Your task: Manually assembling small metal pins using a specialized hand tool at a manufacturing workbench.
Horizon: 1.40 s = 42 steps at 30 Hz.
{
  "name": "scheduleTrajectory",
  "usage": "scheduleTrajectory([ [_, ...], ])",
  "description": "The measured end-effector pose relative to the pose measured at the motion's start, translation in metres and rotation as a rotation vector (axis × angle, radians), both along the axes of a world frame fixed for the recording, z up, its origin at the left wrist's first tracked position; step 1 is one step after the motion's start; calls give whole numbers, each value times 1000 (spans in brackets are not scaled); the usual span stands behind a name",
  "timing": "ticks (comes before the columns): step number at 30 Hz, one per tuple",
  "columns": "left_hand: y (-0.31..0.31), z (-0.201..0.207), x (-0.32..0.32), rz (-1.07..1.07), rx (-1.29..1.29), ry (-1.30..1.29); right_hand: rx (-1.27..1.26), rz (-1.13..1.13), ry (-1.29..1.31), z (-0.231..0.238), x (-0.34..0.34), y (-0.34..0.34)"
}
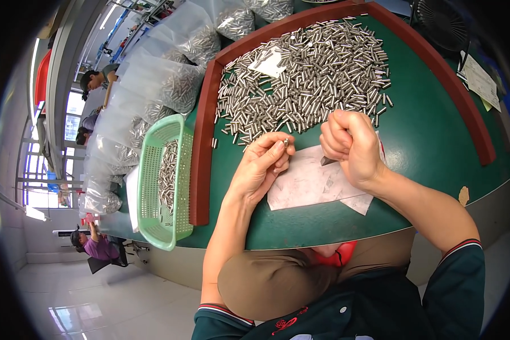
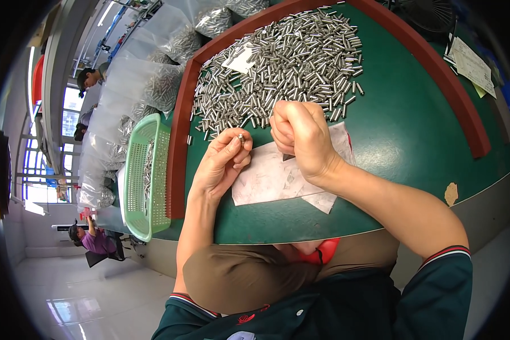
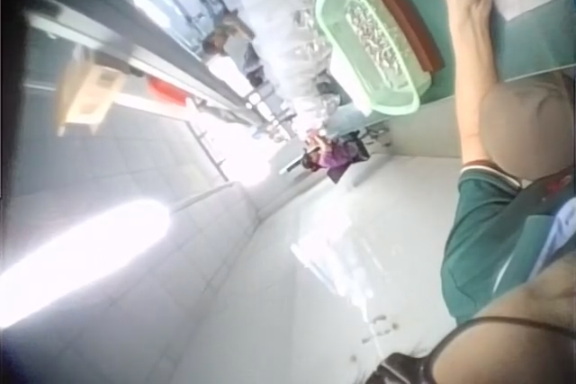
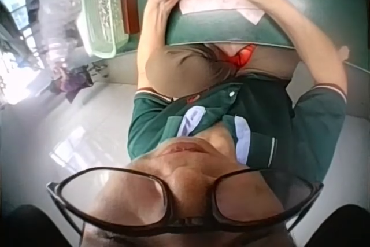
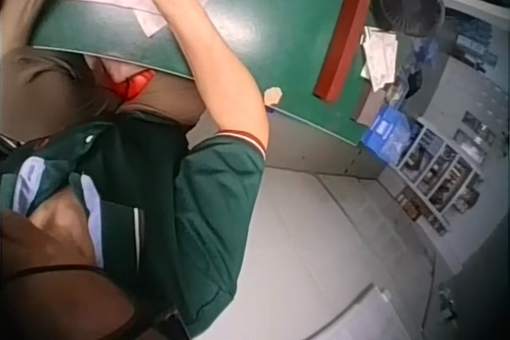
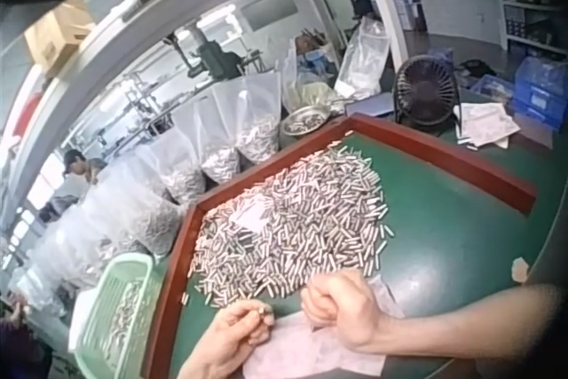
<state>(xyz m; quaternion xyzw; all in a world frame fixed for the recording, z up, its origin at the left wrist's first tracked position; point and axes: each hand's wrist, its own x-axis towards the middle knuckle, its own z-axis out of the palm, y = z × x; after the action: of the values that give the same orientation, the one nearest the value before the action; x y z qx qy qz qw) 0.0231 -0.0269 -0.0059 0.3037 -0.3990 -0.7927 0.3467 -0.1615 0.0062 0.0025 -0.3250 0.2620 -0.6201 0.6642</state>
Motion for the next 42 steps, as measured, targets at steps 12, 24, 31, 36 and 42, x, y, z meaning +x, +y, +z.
scheduleTrajectory([
  [12, 27, 7, -29, -76, -985, -950, -11, -25, 28, 2, 0, 2],
  [24, 30, 4, -30, 17, -1111, -956, -34, -35, -30, 0, -1, 3],
  [31, 29, 5, -30, 25, -1093, -974, -61, -20, -34, 0, -1, 3],
  [36, 27, 3, -30, 14, -1036, -957, -85, -18, -15, 0, 0, 3],
  [42, 27, 9, -33, -18, -959, -951, -227, -50, 140, -5, 6, 8],
])
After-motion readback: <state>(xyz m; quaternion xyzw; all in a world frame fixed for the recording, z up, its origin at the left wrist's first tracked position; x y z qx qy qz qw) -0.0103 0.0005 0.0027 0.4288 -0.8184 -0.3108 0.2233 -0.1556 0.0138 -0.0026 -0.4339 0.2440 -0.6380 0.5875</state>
